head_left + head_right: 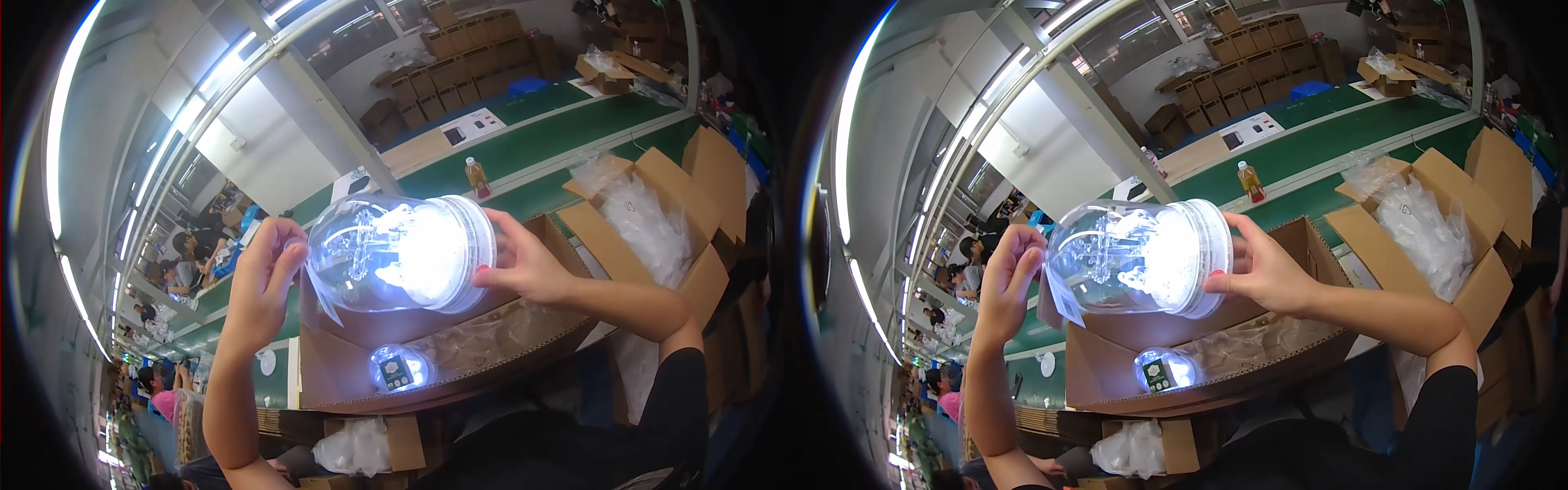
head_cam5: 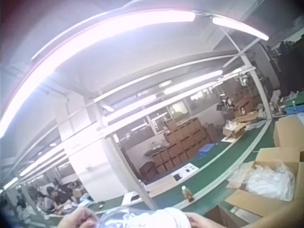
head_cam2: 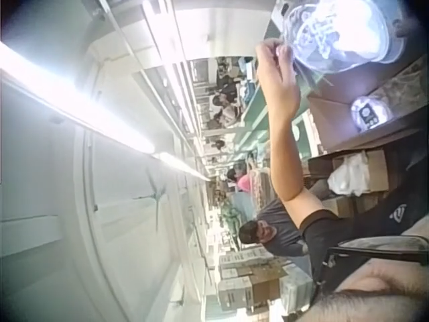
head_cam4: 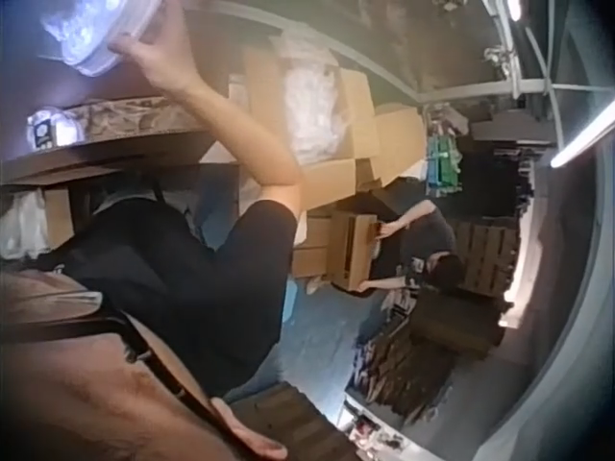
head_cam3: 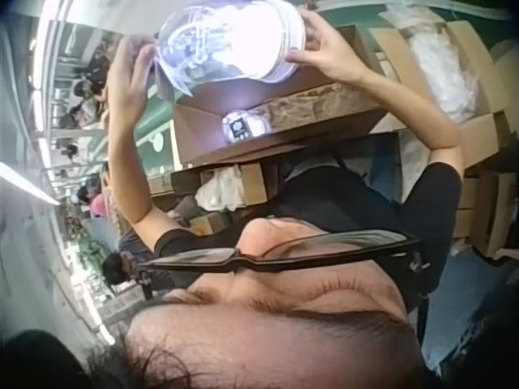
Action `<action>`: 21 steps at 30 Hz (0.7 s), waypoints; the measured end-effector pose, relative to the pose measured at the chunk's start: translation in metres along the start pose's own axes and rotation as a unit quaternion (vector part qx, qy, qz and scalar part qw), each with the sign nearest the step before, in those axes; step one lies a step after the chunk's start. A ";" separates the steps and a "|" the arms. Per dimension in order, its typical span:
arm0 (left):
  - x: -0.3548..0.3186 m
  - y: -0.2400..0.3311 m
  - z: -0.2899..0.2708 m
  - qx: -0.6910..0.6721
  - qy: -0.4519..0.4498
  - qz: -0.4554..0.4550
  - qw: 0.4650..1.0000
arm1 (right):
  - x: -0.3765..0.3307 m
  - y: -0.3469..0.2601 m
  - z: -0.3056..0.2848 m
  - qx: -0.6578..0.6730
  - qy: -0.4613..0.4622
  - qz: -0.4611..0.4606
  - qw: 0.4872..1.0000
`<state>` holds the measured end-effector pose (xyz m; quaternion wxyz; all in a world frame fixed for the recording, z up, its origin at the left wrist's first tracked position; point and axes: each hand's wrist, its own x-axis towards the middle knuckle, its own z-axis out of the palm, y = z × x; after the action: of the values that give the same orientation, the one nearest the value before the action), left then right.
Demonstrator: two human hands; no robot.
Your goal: Packing glowing nativity scene decorations into a shipping box with plastic wrap.
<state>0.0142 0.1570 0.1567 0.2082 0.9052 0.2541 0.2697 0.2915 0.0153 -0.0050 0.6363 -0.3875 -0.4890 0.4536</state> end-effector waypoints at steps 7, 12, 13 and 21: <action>-0.033 -0.043 -0.004 -0.175 0.001 -0.114 0.978 | -0.022 -0.011 0.019 -0.124 -0.066 -0.080 0.987; -0.057 -0.104 0.023 -0.348 0.070 -0.146 0.923 | -0.022 0.000 0.033 -0.420 -0.075 -0.343 0.837; -0.064 -0.115 0.032 -0.385 0.099 -0.127 0.909 | -0.025 -0.006 0.037 -0.458 -0.088 -0.361 0.808; -0.092 -0.141 0.068 -0.348 0.195 -0.186 0.898 | -0.037 -0.016 0.061 -0.561 -0.093 -0.478 0.670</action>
<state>-0.0608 0.1984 -0.0031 0.5027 0.6406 0.3431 0.4682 0.2309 -0.0212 0.0132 0.3801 -0.3402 -0.8264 -0.2384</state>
